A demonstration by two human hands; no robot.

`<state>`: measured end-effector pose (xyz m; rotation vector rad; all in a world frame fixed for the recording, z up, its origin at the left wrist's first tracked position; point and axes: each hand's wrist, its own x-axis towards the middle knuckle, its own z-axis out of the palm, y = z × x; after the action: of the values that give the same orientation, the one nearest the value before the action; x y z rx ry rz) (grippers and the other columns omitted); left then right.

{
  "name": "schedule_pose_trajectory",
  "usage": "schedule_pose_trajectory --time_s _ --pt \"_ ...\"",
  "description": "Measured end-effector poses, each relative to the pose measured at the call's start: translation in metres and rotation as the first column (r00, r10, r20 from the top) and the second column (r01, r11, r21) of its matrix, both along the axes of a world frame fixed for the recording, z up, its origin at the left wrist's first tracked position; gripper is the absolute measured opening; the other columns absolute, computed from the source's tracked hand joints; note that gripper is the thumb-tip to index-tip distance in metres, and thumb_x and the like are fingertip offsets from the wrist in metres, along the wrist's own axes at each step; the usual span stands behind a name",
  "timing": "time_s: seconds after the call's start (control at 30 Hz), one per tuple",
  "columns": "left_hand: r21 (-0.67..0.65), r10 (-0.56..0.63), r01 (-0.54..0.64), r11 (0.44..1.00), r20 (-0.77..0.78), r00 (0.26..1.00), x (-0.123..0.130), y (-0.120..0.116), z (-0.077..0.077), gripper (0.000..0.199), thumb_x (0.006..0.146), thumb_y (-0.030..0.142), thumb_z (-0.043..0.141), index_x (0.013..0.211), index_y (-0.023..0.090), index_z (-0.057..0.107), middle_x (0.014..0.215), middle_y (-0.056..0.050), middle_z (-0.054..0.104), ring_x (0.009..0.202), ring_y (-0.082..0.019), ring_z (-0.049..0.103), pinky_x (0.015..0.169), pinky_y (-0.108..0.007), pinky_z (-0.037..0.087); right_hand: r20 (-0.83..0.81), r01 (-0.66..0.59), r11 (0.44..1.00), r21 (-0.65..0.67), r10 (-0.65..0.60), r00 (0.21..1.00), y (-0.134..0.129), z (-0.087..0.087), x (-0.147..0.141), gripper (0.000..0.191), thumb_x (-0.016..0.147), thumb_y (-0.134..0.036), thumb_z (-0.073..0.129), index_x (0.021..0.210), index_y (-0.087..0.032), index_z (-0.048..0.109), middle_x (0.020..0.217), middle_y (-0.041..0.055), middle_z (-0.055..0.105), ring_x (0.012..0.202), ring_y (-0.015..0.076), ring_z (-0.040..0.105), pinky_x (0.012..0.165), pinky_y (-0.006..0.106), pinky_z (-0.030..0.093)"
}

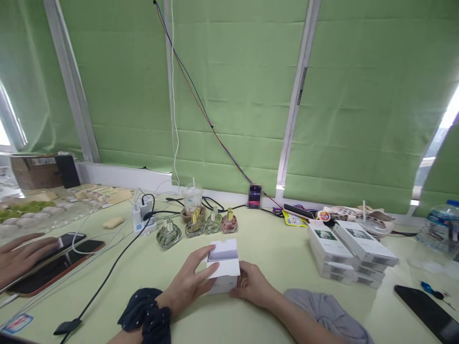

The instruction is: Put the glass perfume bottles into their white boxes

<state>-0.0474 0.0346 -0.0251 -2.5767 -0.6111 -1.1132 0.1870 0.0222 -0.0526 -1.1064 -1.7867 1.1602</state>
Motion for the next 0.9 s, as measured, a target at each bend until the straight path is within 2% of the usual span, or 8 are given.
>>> schedule_pose_trajectory --time_s 0.1,0.17,0.23,0.33,0.4,0.5,0.63,0.9 --pt "-0.007 -0.022 0.022 1.0 -0.024 0.999 -0.002 0.003 -0.005 0.056 0.079 0.003 0.06 0.125 0.031 0.046 0.139 -0.013 0.041 0.125 -0.026 0.045 0.093 -0.043 0.049 -0.05 -0.139 0.985 -0.098 0.135 0.99 0.004 0.007 0.012 0.049 0.057 -0.011 0.067 0.105 -0.016 0.061 0.084 -0.0001 0.063 0.066 0.0113 0.056 0.057 0.019 0.042" --pt "-0.012 -0.044 0.044 0.999 -0.023 0.999 -0.002 0.005 -0.007 0.052 0.082 0.004 0.056 0.125 0.03 0.046 0.14 -0.013 0.039 0.124 -0.026 0.045 0.09 -0.042 0.05 0.002 -0.155 0.985 -0.079 0.156 0.988 0.012 0.016 0.023 0.049 0.059 -0.009 0.064 0.107 -0.016 0.06 0.092 0.0025 0.064 0.068 0.0118 0.059 0.058 0.021 0.044" --pt "-0.024 -0.067 0.067 0.997 -0.007 0.998 -0.001 0.006 -0.008 0.049 0.084 0.006 0.052 0.126 0.03 0.046 0.14 -0.013 0.038 0.122 -0.026 0.046 0.088 -0.041 0.052 0.103 -0.038 0.998 0.054 0.032 0.994 0.026 0.028 0.032 0.042 0.066 -0.009 0.058 0.106 -0.016 0.06 0.097 0.0053 0.064 0.071 0.0124 0.059 0.061 0.023 0.046" --pt "-0.07 -0.08 0.08 0.994 0.012 0.997 0.001 0.005 -0.005 0.05 0.083 0.007 0.052 0.126 0.032 0.046 0.14 -0.011 0.039 0.12 -0.026 0.049 0.087 -0.041 0.053 0.207 0.151 0.936 0.317 -0.224 0.952 0.054 0.051 0.034 0.035 0.079 -0.015 0.053 0.113 -0.018 0.055 0.095 0.0055 0.065 0.082 0.015 0.059 0.072 0.028 0.046" --pt "-0.092 -0.084 0.086 0.992 0.029 0.996 0.001 0.004 -0.003 0.051 0.082 0.006 0.053 0.125 0.033 0.048 0.139 -0.011 0.041 0.119 -0.026 0.051 0.087 -0.041 0.053 0.276 0.161 0.854 0.495 -0.33 0.903 0.075 0.066 0.025 0.044 0.082 -0.021 0.056 0.125 -0.02 0.047 0.1 0.0055 0.065 0.094 0.0179 0.055 0.082 0.032 0.042" --pt "-0.109 -0.095 0.101 0.989 0.059 0.994 0.0 0.004 -0.001 0.054 0.08 0.005 0.055 0.125 0.034 0.049 0.138 -0.011 0.044 0.116 -0.026 0.054 0.086 -0.04 0.053 0.443 0.032 0.741 0.67 -0.435 0.784 0.103 0.08 -0.001 0.057 0.082 -0.03 0.061 0.133 -0.023 0.038 0.115 0.0072 0.06 0.11 0.023 0.044 0.09 0.037 0.034" --pt "-0.176 -0.121 0.131 0.976 0.066 0.99 -0.001 0.002 -0.002 0.055 0.082 0.006 0.053 0.127 0.035 0.046 0.139 -0.012 0.041 0.115 -0.023 0.056 0.084 -0.035 0.054 0.594 -0.16 0.684 0.712 -0.464 0.657 0.129 0.082 -0.036 0.064 0.082 -0.035 0.061 0.138 -0.023 0.031 0.118 0.0096 0.059 0.112 0.0259 0.039 0.087 0.037 0.029" --pt "-0.271 -0.134 0.147 0.951 0.067 0.989 -0.001 0.003 -0.006 0.049 0.085 0.005 0.048 0.127 0.03 0.042 0.139 -0.014 0.035 0.109 -0.018 0.058 0.086 -0.03 0.053 0.645 -0.214 0.679 0.703 -0.481 0.593 0.147 0.073 -0.067 0.042 0.085 -0.031 0.058 0.123 -0.02 0.043 0.098 0.0083 0.066 0.104 0.0251 0.043 0.082 0.035 0.025"
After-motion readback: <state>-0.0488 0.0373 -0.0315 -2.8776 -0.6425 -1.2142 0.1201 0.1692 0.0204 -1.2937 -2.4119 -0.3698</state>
